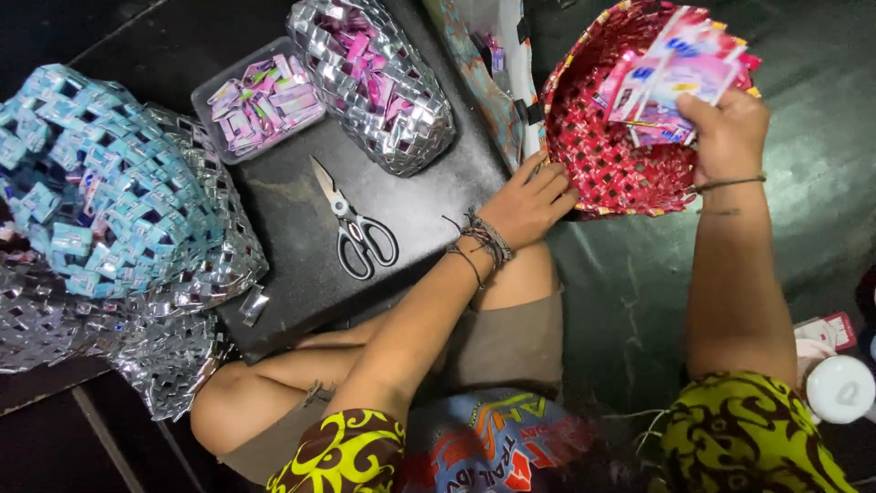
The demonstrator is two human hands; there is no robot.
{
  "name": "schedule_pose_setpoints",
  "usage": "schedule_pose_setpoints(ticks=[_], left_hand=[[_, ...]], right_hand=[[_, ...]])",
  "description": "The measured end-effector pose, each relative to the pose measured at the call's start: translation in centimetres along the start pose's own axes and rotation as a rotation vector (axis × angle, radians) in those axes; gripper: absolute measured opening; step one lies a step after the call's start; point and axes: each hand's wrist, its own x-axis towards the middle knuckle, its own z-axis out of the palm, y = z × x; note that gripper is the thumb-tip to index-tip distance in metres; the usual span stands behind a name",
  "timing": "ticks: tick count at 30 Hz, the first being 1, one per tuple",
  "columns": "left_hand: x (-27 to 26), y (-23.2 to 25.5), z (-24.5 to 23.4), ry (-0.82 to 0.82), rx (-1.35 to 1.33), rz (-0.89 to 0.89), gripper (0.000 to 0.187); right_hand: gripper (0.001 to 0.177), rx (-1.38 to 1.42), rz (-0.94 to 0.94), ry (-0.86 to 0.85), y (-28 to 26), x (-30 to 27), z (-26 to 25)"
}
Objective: Sorting small detergent or shampoo packets into different woven baskets based on their type/color.
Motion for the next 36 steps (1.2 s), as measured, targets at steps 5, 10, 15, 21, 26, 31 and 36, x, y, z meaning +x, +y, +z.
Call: schedule_pose_setpoints(ticks=[5, 10, 15, 21, 26, 31, 36], left_hand=[[-0.4, 0.1, -0.4, -0.045, 0.016, -0.048, 0.032], [0.6, 1.4, -4.7, -0.127, 0.053, -0.205, 0.045], [-0.2, 2.7, -9.3, 0.336, -0.401, -0.706, 0.041], [-11.5, 3.2, -10.0, 0.847, -0.878, -1.091, 0.039], [-21.5, 4.3, -14.9, 0.903, -0.711, -1.500, 0.034], [-32.8, 3.1, -13.2, 0.914, -0.602, -1.748, 0.034], [-33.6, 3.0, -16.5, 0.785, -0.570, -1.713, 0.034]], right_hand=[[0.032, 0.648, 0.194, -0.012, -1.8, -2.5, 0.6], [0.051, 0.988, 0.328, -0.102, -6.2, -6.8, 4.0], [0.047, 0.960, 0.305, -0.313, -8.6, -10.8, 10.0], [0.021, 0.758, 0.373, -0.489, -6.8, -19.7, 21.2], [0.007, 0.607, 0.432, -0.541, 0.6, -25.9, 29.6], [0.019, 0.488, 0.427, -0.551, 5.2, -27.9, 34.1], [0.025, 0.322, 0.394, -0.472, 3.3, -28.8, 35.2]])
